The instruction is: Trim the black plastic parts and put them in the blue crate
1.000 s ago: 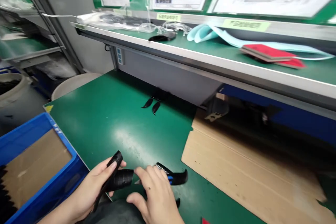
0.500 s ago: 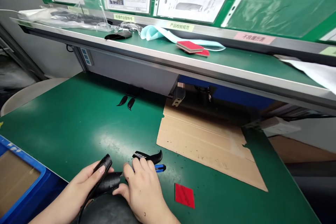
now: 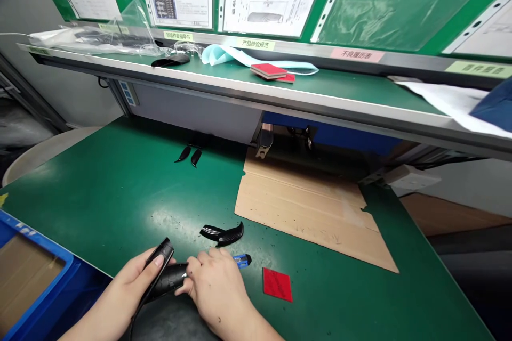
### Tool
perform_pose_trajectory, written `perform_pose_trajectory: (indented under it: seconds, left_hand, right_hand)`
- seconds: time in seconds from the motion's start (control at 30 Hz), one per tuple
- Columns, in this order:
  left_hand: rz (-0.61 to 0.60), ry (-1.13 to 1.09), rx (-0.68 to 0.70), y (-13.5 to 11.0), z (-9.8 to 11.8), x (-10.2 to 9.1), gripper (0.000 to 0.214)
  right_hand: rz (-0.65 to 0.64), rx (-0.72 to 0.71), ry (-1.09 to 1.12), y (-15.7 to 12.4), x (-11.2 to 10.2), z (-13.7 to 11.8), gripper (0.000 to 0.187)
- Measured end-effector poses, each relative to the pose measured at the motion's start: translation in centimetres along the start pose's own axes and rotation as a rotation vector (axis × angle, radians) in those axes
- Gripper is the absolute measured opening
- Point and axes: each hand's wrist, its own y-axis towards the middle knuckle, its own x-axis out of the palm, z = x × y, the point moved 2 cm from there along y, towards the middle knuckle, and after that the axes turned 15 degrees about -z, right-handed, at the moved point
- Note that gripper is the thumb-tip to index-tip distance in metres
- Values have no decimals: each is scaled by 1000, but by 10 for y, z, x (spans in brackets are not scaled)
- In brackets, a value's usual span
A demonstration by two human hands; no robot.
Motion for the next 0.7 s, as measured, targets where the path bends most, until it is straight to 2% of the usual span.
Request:
perform_pose_trajectory:
  seconds: [0.17, 0.27, 0.37, 0.47, 0.53, 0.6, 0.67, 0.7]
  left_hand:
    - [11, -3, -34, -4, 1, 5, 41]
    - [65, -21, -24, -7, 2, 5, 42]
    - [94, -87, -40, -10, -4, 4, 42]
    - [82, -284, -118, -13, -16, 6, 46]
    - [98, -387, -130, -16, -23, 7, 46]
    - [135, -463, -119, -19, -28, 5, 45]
    - [172, -548, -55, -21, -32, -5, 45]
    - [205, -585, -4, -21, -35, -17, 45]
  right_hand:
    - [-131, -230, 461, -8, -7, 3, 52]
    - [-67, -209, 643, -13, -4, 5, 54]
    - [158, -199, 554, -17, 0, 3, 45]
    - [341, -357, 311, -17, 1, -2, 34]
    - [381, -427, 222, -14, 0, -5, 27]
    - [390, -431, 206, -10, -1, -7, 19]
    - [364, -436, 200, -5, 1, -9, 13]
    - [338, -441, 193, -2, 3, -11, 12]
